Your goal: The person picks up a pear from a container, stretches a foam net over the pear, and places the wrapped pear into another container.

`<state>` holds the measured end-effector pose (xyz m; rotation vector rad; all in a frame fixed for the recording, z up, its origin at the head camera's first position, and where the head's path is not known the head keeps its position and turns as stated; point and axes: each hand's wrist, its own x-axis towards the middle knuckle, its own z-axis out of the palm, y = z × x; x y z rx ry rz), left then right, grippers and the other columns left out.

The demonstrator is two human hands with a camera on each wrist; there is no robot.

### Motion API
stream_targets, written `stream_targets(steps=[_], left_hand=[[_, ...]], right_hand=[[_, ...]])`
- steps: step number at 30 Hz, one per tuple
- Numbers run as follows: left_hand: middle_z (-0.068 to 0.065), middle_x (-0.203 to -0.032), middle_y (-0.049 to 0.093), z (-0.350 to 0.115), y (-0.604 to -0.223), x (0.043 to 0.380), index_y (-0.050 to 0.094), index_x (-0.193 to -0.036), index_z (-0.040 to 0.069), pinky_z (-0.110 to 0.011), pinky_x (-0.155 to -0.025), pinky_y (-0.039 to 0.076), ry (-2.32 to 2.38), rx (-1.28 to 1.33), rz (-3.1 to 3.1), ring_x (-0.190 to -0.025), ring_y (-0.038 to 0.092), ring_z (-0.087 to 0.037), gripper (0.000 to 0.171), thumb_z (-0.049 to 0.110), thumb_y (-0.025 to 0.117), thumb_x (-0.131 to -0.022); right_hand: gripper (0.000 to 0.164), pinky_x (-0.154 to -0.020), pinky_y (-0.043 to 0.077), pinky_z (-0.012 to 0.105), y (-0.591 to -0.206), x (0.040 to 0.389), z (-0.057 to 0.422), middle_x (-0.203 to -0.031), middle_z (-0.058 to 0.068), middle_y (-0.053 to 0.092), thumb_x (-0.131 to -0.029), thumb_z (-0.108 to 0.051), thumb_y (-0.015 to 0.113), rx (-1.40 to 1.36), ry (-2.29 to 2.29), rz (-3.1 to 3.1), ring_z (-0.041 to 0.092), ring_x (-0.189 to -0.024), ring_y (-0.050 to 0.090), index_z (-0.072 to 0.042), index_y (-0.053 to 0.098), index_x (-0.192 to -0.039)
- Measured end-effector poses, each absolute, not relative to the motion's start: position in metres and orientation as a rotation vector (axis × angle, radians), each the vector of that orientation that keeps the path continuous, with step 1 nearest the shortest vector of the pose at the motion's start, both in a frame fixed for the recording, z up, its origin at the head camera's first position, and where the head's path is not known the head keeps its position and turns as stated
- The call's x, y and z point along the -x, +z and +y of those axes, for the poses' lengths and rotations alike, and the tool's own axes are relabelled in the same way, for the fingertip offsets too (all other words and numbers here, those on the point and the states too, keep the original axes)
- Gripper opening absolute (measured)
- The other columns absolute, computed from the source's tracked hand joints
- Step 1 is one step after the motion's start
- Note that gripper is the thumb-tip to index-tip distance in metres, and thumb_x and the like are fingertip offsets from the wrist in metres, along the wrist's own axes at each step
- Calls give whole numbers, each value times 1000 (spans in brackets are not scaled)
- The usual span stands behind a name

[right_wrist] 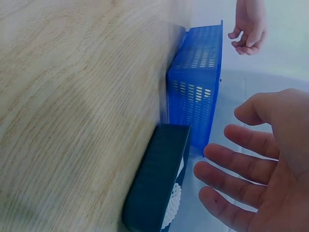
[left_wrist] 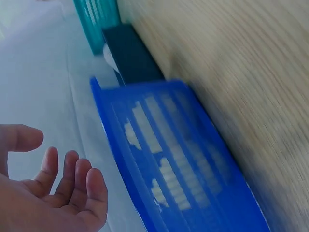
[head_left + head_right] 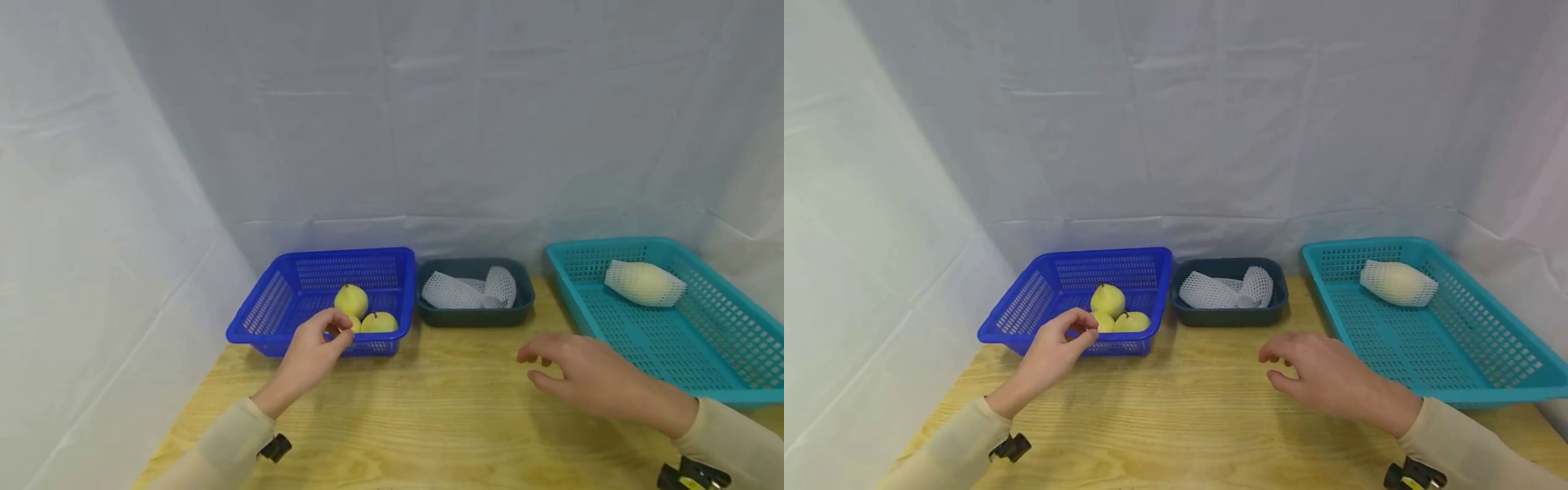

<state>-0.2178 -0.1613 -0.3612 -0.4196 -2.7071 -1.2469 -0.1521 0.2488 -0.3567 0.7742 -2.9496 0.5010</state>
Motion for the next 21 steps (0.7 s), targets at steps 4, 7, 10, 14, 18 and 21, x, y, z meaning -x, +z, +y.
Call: stream_targets(steps=[4, 7, 10, 14, 18, 21], left_hand=[[-5, -97, 63, -178, -362, 226, 65, -106, 11, -30, -66, 46, -1168, 379, -2692, -78, 54, -18, 12, 20, 62, -98], [-5, -97, 64, -189, -362, 231, 65, -105, 12, -31, -69, 46, -1111, 353, -2708, -80, 54, -19, 12, 20, 62, -98], [-5, -98, 64, -199, -362, 237, 66, -104, 12, -32, -71, 46, -1065, 321, -2736, -83, 55, -20, 12, 21, 62, -98], [-8, -100, 65, -213, -364, 248, 66, -103, 10, -35, -75, 46, -971, 271, -2743, -87, 57, -22, 14, 21, 63, -96], [-12, -103, 64, -228, -365, 260, 66, -104, 7, -39, -82, 45, -889, 209, -2728, -94, 58, -26, 15, 19, 62, -96], [-14, -106, 64, -240, -367, 266, 66, -105, 6, -43, -85, 45, -866, 157, -2723, -97, 57, -29, 18, 20, 61, -96]], right_hand=[[18, -72, 55, 28, -357, 154, 247, -108, -17, 68, -96, -30, 67, -776, 491, -2962, 2, -90, 63, -31, 68, -114], [18, -72, 54, 29, -357, 155, 246, -108, -16, 68, -96, -30, 68, -796, 501, -2951, 2, -90, 63, -31, 68, -114], [17, -71, 54, 28, -359, 156, 244, -108, -16, 68, -96, -31, 68, -828, 527, -2950, 3, -89, 63, -31, 69, -113], [18, -71, 54, 28, -362, 157, 241, -109, -15, 68, -95, -31, 69, -882, 547, -2950, 5, -89, 63, -29, 69, -113], [17, -72, 55, 28, -364, 158, 239, -108, -15, 69, -95, -29, 69, -903, 550, -2934, 3, -88, 63, -29, 70, -112], [17, -71, 55, 28, -367, 159, 237, -106, -15, 70, -95, -28, 70, -940, 552, -2921, 3, -87, 63, -27, 70, -111]])
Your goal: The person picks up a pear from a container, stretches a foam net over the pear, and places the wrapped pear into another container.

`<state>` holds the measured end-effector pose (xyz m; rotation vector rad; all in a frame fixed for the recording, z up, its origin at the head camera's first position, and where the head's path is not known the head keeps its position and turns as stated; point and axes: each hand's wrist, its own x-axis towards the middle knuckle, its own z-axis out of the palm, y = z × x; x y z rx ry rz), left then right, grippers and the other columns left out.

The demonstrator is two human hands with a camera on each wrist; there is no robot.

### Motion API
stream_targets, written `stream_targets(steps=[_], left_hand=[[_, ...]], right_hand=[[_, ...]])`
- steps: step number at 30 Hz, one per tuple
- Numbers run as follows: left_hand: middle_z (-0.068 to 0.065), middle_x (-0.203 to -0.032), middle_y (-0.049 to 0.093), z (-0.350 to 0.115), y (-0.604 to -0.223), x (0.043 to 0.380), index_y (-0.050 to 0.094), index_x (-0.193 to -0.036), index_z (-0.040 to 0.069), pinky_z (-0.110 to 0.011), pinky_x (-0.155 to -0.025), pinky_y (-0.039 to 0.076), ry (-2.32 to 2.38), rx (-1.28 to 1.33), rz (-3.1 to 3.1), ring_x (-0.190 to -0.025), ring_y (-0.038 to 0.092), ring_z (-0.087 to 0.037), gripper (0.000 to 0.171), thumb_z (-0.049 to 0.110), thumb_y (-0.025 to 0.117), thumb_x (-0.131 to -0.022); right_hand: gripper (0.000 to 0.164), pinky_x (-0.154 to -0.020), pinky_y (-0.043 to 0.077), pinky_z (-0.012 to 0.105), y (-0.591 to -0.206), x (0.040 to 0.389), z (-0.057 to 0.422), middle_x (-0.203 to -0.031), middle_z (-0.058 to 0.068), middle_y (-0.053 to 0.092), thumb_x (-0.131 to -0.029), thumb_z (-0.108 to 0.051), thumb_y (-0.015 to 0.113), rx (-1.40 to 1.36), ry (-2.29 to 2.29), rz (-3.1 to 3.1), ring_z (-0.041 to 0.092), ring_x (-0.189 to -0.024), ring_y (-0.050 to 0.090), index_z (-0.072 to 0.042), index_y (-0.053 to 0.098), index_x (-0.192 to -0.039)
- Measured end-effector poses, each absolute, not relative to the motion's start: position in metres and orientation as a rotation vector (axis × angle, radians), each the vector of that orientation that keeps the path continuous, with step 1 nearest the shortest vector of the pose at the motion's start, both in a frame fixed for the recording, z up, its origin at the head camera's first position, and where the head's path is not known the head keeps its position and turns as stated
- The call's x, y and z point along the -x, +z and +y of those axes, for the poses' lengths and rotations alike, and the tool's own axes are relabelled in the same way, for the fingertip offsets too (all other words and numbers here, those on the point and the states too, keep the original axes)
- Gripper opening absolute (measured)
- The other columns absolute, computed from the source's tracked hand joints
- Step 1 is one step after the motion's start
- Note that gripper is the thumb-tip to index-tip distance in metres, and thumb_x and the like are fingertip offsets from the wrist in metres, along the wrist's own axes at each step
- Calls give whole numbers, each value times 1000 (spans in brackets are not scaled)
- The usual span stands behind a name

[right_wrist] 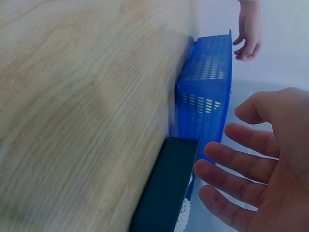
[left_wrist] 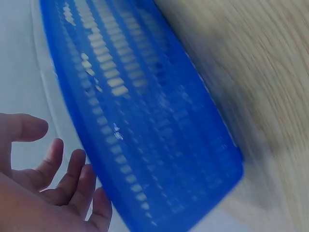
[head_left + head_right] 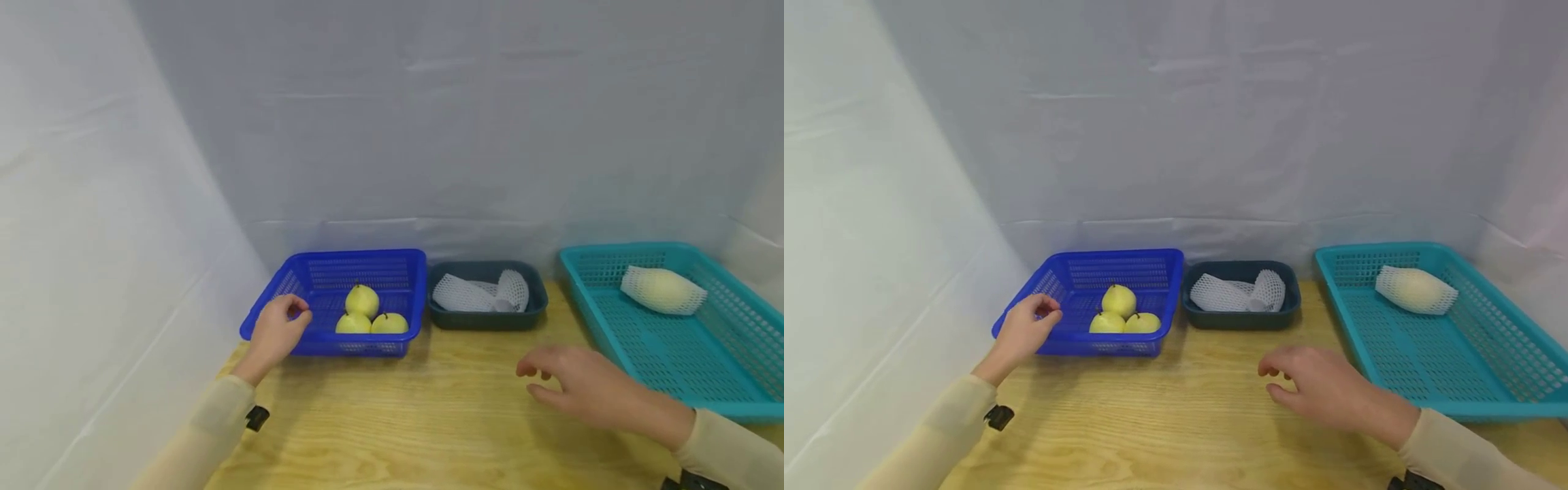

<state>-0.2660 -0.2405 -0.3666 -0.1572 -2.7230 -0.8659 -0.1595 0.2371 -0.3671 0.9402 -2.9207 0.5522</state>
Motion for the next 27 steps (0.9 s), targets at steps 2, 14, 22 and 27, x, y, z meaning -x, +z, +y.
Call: stream_targets(steps=[2, 14, 22, 27], left_hand=[[-15, -107, 64, -247, -369, 271, 66, -106, 5, -45, -86, 45, -841, 138, -2718, -99, 57, -30, 20, 20, 61, -95], [-26, -126, 57, -286, -372, 281, 62, -120, -1, -67, -100, 35, -746, -58, -2735, -120, 49, -46, 36, 25, 58, -95], [-30, -134, 47, -305, -377, 287, 46, -138, -6, -64, -102, 39, -856, -200, -2786, -122, 45, -46, 54, 27, 57, -98], [-32, -133, 48, -315, -380, 294, 38, -143, -10, -59, -100, 45, -965, -248, -2764, -119, 51, -46, 59, 26, 55, -99]], right_hand=[[17, -71, 55, 27, -369, 158, 238, -106, -15, 70, -95, -28, 70, -941, 555, -2929, 3, -87, 64, -27, 70, -112], [16, -72, 55, 28, -373, 157, 236, -109, -12, 70, -97, -30, 66, -927, 590, -2952, 6, -89, 66, -29, 69, -113], [16, -72, 55, 27, -373, 158, 232, -107, -16, 69, -97, -31, 67, -937, 581, -2970, 2, -88, 64, -29, 69, -112], [16, -71, 55, 28, -372, 159, 228, -107, -13, 71, -96, -31, 67, -953, 591, -2977, 3, -87, 64, -29, 69, -112]])
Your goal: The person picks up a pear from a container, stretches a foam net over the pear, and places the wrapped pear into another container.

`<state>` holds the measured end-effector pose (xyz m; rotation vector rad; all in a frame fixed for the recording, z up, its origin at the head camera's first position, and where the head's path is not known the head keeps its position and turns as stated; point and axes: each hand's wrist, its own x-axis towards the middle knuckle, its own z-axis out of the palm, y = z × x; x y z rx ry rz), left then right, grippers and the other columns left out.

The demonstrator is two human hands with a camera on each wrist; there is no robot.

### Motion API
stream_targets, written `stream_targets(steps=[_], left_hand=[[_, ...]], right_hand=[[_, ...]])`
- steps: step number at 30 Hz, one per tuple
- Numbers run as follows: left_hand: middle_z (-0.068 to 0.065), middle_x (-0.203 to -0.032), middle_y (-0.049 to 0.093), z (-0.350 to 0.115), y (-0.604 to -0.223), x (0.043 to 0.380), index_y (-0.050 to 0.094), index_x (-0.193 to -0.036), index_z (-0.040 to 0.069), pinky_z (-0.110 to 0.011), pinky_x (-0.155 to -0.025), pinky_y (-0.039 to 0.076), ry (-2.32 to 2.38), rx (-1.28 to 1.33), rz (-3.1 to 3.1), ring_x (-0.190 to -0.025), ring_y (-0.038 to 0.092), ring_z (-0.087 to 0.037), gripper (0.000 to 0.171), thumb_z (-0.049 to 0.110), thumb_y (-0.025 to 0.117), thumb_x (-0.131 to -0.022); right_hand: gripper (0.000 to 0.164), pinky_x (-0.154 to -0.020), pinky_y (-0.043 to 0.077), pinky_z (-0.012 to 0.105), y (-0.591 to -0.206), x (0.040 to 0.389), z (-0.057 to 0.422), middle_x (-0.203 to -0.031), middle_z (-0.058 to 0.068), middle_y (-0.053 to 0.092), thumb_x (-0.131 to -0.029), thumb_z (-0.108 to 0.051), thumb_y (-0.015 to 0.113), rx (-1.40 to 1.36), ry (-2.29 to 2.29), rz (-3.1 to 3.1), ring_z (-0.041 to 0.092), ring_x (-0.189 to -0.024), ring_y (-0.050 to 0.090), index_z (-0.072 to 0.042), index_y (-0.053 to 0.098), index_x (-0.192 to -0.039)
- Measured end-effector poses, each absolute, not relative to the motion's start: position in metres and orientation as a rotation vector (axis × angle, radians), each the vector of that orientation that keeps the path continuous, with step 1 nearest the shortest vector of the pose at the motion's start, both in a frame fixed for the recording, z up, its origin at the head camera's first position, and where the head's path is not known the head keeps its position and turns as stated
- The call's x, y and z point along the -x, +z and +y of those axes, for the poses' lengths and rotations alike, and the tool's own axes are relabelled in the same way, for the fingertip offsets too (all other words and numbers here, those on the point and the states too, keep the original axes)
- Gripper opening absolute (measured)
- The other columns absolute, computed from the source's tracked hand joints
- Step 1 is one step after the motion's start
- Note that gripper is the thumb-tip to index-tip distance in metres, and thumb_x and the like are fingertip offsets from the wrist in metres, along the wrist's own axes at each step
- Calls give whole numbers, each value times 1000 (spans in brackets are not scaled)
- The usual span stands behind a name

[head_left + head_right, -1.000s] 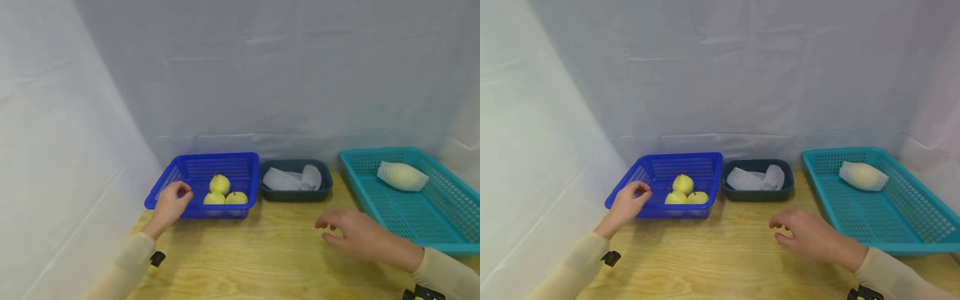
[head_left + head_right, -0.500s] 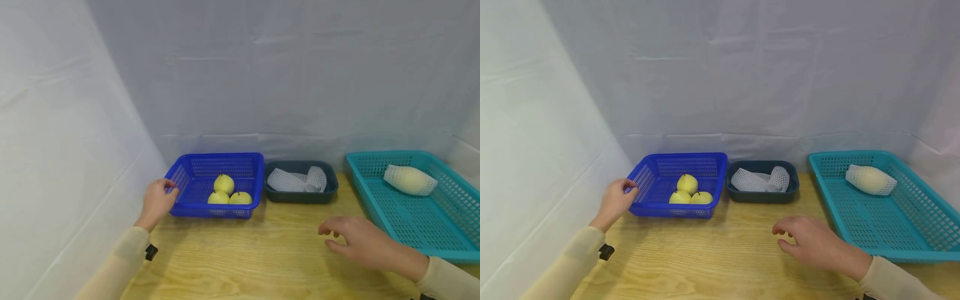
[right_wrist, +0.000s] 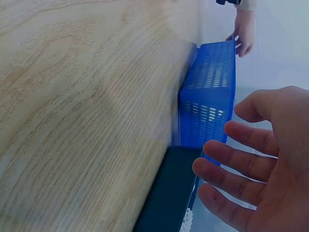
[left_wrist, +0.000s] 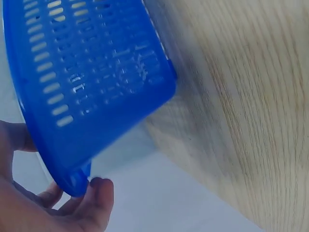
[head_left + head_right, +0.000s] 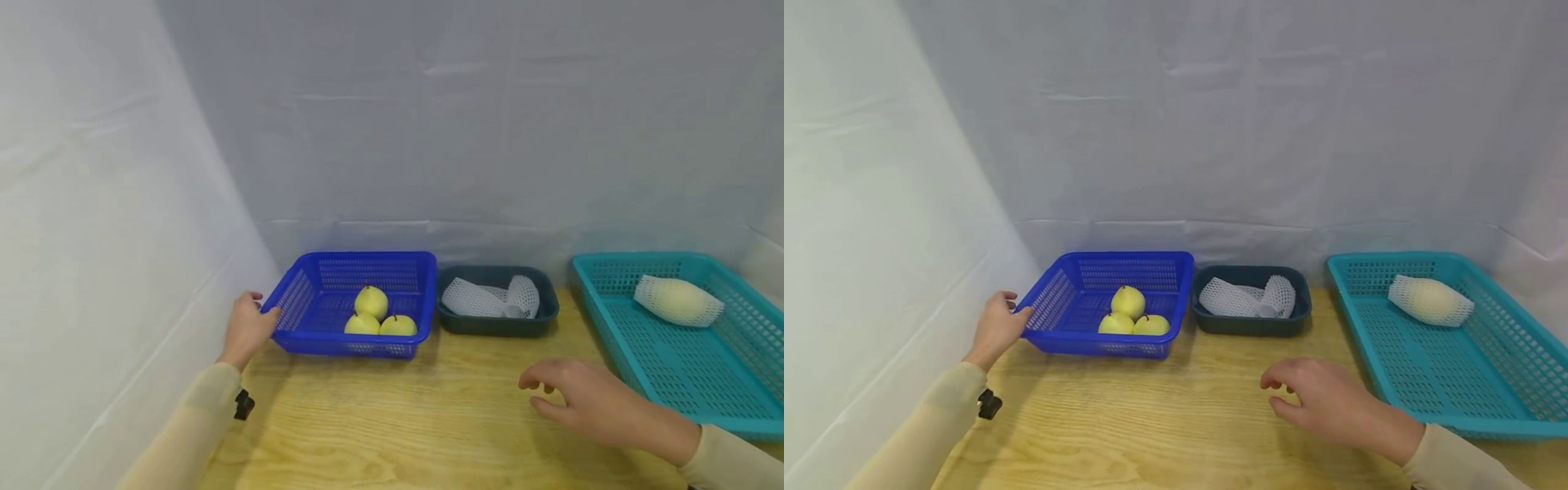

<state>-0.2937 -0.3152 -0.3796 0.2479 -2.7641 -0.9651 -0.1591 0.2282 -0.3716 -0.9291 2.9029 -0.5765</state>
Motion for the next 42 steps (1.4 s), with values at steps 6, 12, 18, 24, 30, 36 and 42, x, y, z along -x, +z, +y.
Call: stream_targets(steps=[6, 12, 18, 24, 30, 36, 42], left_hand=[[-34, -132, 53, -324, -384, 298, 32, -147, -9, -57, -93, 49, -966, -317, -2854, -116, 56, -46, 65, 33, 51, -102], [-34, -126, 57, -329, -387, 299, 41, -139, -12, -55, -88, 50, -912, -314, -2931, -111, 59, -45, 62, 37, 47, -102], [-23, -103, 64, -333, -387, 300, 53, -124, -12, -40, -69, 49, -843, -280, -2995, -88, 60, -32, 52, 33, 42, -103], [-21, -93, 66, -332, -384, 296, 54, -115, -9, -34, -58, 47, -891, -270, -3054, -83, 65, -34, 45, 30, 35, -104], [-17, -87, 64, -330, -385, 295, 53, -100, -1, -31, -54, 45, -886, -273, -3079, -73, 64, -28, 32, 26, 35, -101], [-12, -81, 61, -330, -388, 298, 52, -95, 2, -31, -51, 44, -832, -278, -3093, -69, 65, -27, 30, 25, 34, -99], [-11, -77, 60, -331, -389, 300, 52, -92, 3, -31, -49, 44, -788, -289, -3115, -67, 65, -27, 30, 24, 32, -99]], right_hand=[[16, -70, 55, 28, -371, 160, 226, -108, -15, 70, -97, -31, 67, 944, -577, 2907, 5, -88, 65, -30, 69, -112], [17, -71, 55, 28, -371, 162, 224, -110, -17, 69, -98, -34, 65, 957, -588, 2904, 4, -89, 65, -31, 69, -114], [20, -72, 55, 29, -366, 175, 214, -111, -14, 70, -98, -33, 65, 1001, -584, 2883, 4, -90, 65, -28, 69, -116], [22, -75, 55, 28, -355, 194, 197, -112, -11, 71, -97, -29, 67, 1116, -595, 2843, 7, -91, 66, -23, 70, -118], [20, -75, 55, 28, -346, 209, 179, -111, -11, 70, -97, -25, 65, 1176, -583, 2829, 6, -92, 65, -24, 70, -117], [24, -79, 56, 29, -342, 229, 156, -114, -8, 71, -97, -23, 63, 1203, -537, 2810, 10, -97, 67, -21, 70, -120], [30, -89, 54, 36, -339, 253, 132, -120, -4, 68, -99, -24, 59, 1187, -529, 2738, 13, -104, 65, -16, 67, -127]])
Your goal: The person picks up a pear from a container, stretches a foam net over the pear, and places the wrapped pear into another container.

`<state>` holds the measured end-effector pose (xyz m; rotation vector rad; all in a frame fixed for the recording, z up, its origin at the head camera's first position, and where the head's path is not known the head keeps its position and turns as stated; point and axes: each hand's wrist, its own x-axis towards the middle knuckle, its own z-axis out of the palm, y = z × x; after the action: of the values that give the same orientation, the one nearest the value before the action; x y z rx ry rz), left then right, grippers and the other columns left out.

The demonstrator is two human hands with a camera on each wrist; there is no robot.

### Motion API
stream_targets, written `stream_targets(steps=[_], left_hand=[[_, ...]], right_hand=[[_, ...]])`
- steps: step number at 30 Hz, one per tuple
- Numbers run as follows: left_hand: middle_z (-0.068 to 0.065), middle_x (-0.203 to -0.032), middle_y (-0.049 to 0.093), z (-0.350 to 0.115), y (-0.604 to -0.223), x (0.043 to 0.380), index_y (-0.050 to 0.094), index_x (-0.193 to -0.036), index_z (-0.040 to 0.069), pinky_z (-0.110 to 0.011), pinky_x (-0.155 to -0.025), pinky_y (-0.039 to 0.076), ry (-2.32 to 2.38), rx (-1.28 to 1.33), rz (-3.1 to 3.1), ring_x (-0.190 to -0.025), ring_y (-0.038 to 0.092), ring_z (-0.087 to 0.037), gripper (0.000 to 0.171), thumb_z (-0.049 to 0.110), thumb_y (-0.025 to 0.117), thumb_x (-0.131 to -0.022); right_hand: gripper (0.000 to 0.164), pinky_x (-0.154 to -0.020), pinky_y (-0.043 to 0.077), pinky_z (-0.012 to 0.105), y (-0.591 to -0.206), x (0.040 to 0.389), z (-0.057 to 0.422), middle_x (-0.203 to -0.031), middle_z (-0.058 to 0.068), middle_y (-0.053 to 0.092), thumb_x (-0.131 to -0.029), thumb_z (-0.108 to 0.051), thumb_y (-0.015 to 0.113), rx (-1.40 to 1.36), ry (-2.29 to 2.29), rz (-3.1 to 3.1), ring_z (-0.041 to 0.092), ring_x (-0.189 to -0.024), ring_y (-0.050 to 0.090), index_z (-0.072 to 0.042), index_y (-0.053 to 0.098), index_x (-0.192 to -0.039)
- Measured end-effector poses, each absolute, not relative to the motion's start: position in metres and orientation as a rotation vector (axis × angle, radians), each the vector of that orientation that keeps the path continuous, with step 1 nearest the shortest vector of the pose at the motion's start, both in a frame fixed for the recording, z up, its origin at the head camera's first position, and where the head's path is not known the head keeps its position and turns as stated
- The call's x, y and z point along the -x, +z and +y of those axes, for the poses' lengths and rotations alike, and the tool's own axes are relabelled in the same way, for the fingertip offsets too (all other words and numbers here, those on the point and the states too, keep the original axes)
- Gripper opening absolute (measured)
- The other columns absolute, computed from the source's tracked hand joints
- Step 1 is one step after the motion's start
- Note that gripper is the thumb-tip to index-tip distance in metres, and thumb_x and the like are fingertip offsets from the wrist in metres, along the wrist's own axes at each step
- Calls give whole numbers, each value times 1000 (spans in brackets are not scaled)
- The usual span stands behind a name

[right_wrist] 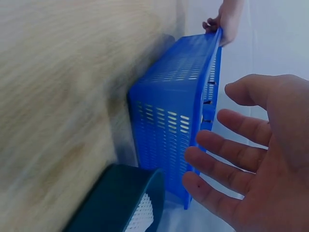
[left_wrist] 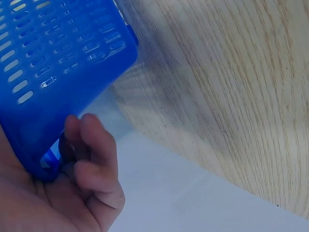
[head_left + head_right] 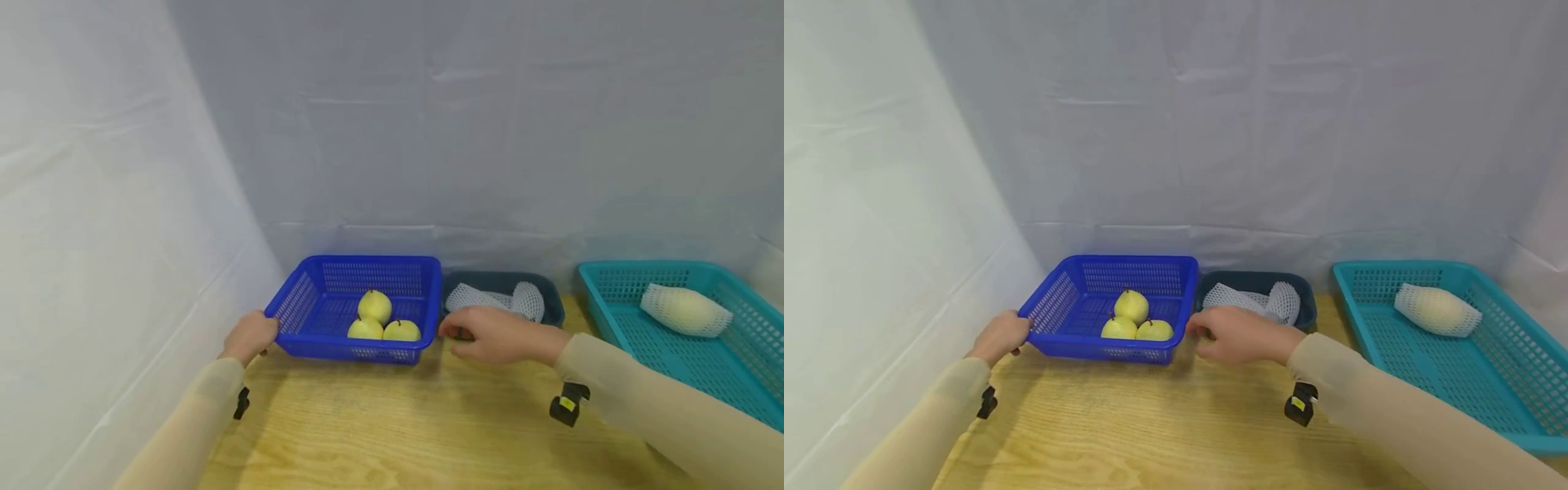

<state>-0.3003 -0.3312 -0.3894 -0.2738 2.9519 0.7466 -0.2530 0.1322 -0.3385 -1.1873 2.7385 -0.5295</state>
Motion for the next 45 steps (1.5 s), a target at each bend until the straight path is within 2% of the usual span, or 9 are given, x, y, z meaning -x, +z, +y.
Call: stream_targets(steps=[6, 10, 18, 28, 32, 37, 45], left_hand=[[-7, -70, 57, -335, -389, 299, 51, -86, 7, -27, -45, 40, 720, 259, 2951, -59, 57, -22, 32, 25, 29, -101], [-6, -69, 57, -334, -387, 299, 51, -85, 8, -27, -45, 40, 722, 264, 2949, -56, 54, -19, 31, 25, 29, -100], [-6, -65, 57, -333, -382, 297, 50, -80, 10, -27, -43, 38, 684, 297, 2948, -53, 52, -18, 33, 25, 28, -100], [-5, -70, 56, -329, -385, 301, 54, -87, 7, -29, -46, 41, 700, 328, 2960, -58, 53, -19, 32, 26, 30, -97], [-5, -71, 56, -322, -388, 303, 55, -91, 6, -28, -47, 42, 722, 338, 2943, -58, 53, -18, 32, 26, 31, -98], [-4, -70, 55, -316, -389, 303, 56, -91, 6, -27, -46, 41, 740, 328, 2924, -56, 51, -16, 32, 25, 32, -99], [-4, -68, 56, -312, -388, 304, 54, -86, 8, -26, -45, 40, 722, 351, 2935, -56, 52, -17, 31, 25, 32, -99]], right_hand=[[35, -93, 53, 40, -333, 278, 106, -125, 5, 68, -99, -23, 61, 1228, -508, 2706, 21, -108, 65, -10, 64, -131], [36, -95, 53, 40, -328, 294, 92, -129, 4, 66, -100, -26, 60, 1216, -457, 2695, 20, -113, 64, -12, 63, -133], [34, -94, 52, 40, -315, 321, 65, -124, 1, 65, -100, -28, 60, 1174, -441, 2641, 18, -112, 62, -16, 63, -133], [40, -96, 52, 42, -312, 342, 46, -130, 11, 63, -100, -29, 60, 1100, -371, 2569, 23, -117, 60, -13, 59, -137], [44, -95, 52, 42, -315, 350, 44, -129, 10, 64, -99, -29, 61, 1081, -321, 2527, 23, -116, 61, -11, 58, -139], [53, -102, 49, 44, -319, 357, 39, -134, 8, 63, -98, -40, 62, 1031, -255, 2417, 23, -122, 60, -14, 54, -144], [63, -113, 40, 46, -327, 362, 31, -149, 5, 51, -95, -48, 63, 1009, -197, 2334, 26, -138, 48, -15, 50, -148]])
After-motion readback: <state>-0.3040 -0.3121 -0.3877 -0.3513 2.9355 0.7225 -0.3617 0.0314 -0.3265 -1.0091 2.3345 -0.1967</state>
